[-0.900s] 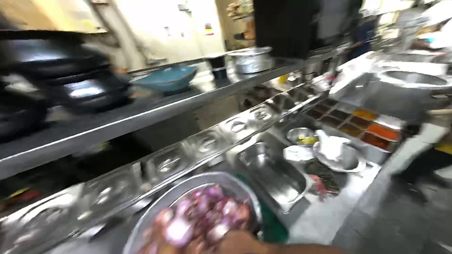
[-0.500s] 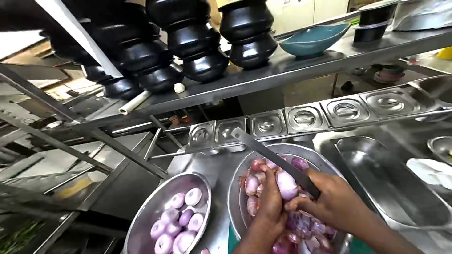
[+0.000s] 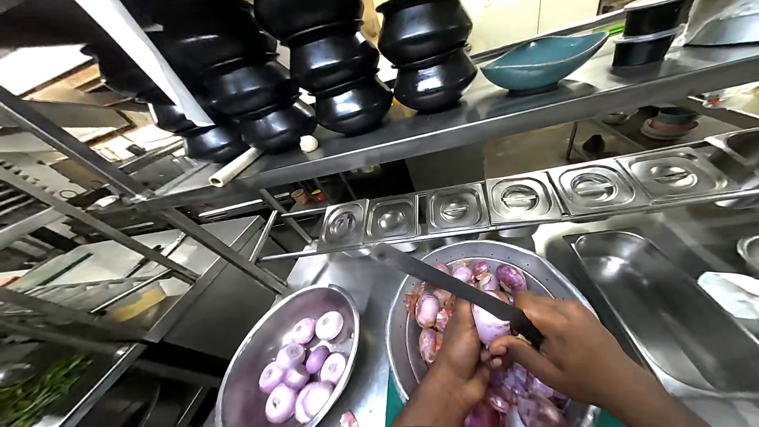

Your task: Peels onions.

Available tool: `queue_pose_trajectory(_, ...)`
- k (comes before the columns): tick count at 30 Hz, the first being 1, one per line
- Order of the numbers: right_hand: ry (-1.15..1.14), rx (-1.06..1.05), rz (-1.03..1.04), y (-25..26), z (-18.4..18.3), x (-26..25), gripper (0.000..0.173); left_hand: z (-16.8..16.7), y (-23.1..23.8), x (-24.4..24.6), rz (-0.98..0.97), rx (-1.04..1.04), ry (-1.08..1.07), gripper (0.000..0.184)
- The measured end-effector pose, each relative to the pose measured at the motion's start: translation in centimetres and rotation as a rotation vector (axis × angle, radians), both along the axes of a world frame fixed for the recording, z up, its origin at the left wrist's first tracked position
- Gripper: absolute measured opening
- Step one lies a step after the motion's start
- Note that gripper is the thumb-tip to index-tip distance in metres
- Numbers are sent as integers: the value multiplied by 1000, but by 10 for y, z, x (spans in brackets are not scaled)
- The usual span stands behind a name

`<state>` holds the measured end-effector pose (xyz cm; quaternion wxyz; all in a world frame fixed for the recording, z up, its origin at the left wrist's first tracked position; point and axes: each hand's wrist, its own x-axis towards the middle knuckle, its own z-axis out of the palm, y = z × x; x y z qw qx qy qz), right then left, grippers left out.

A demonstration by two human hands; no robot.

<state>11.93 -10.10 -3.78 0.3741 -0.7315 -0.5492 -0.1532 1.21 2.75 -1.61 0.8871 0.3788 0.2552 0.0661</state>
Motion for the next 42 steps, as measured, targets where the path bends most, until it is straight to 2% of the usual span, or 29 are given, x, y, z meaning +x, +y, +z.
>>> queue_pose_trajectory(5,-68,-32,-5,-4,-4,-12,59,-2,-5,8,141,58,-30,64)
queue_pose_trajectory(8,-241,-130,7,-7,-5,-40,56,-13,3,21,233,89,-27,75)
queue_pose_trajectory(11,-123,-153,26,-7,-10,-42,64,-10,7,22,273,66,-19,75)
queue_pose_trajectory(13,12,-86,-45,-4,-11,-28,74,-12,4,16,340,223,-40,61)
queue_pose_trajectory(15,55,-10,-137,2,-8,-17,75,-18,1,12,413,363,-113,59)
queue_pose_trajectory(20,1,58,-217,14,2,-16,68,-22,-6,5,442,557,-259,60)
queue_pose_trajectory(25,-92,50,-237,14,3,-21,65,-21,-6,0,450,645,-275,61)
queue_pose_trajectory(30,-346,71,-331,15,4,-23,61,-23,-10,2,435,537,-262,51)
queue_pose_trajectory(36,-519,86,-243,9,-11,-10,49,-21,-12,5,343,239,-173,54)
queue_pose_trajectory(39,-425,59,-206,4,-21,-9,54,-14,-3,7,270,32,-114,58)
queue_pose_trajectory(42,-112,23,-229,4,-23,-6,72,-18,7,5,203,-55,-255,40)
